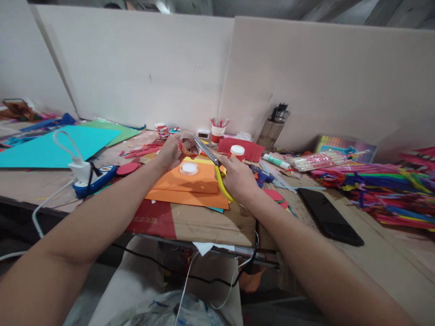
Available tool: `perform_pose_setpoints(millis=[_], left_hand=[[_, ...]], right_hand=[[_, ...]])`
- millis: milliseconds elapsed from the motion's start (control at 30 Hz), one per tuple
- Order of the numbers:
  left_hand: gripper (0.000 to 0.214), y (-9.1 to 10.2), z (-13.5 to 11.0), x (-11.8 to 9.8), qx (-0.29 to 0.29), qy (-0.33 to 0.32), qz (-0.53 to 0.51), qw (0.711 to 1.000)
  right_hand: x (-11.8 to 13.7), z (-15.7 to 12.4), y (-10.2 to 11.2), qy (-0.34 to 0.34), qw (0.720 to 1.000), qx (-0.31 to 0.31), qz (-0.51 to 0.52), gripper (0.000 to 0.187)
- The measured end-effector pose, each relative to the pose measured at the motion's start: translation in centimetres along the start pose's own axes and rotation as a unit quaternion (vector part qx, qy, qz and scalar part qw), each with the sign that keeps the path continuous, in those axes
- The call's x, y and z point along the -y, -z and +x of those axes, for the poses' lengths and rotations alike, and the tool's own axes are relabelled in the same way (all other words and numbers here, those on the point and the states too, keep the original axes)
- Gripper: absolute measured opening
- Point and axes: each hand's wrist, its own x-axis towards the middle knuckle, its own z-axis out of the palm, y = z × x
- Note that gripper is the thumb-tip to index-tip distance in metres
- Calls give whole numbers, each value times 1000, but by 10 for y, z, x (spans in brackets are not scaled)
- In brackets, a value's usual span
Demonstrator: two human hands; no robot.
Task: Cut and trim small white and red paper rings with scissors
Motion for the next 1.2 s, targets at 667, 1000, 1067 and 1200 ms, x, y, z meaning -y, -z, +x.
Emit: perform_pose_setpoints(millis=[667, 1000, 1067, 1200], left_hand=[[22, 16, 11, 14, -51, -51, 12, 997], [22, 6, 3, 8, -11, -10, 1, 1000], [22, 8, 4, 9, -4, -18, 12, 1000], [23, 16, 8, 15, -3, -34, 25, 999]], right_hand=[[2, -1, 1, -14, 1000, 0, 16, 40], [1, -1, -1, -10, 1000, -4, 13, 40], [0, 0, -2, -10, 1000, -4, 8, 39], [-1, 0, -3, 0, 1000, 5, 0, 40]])
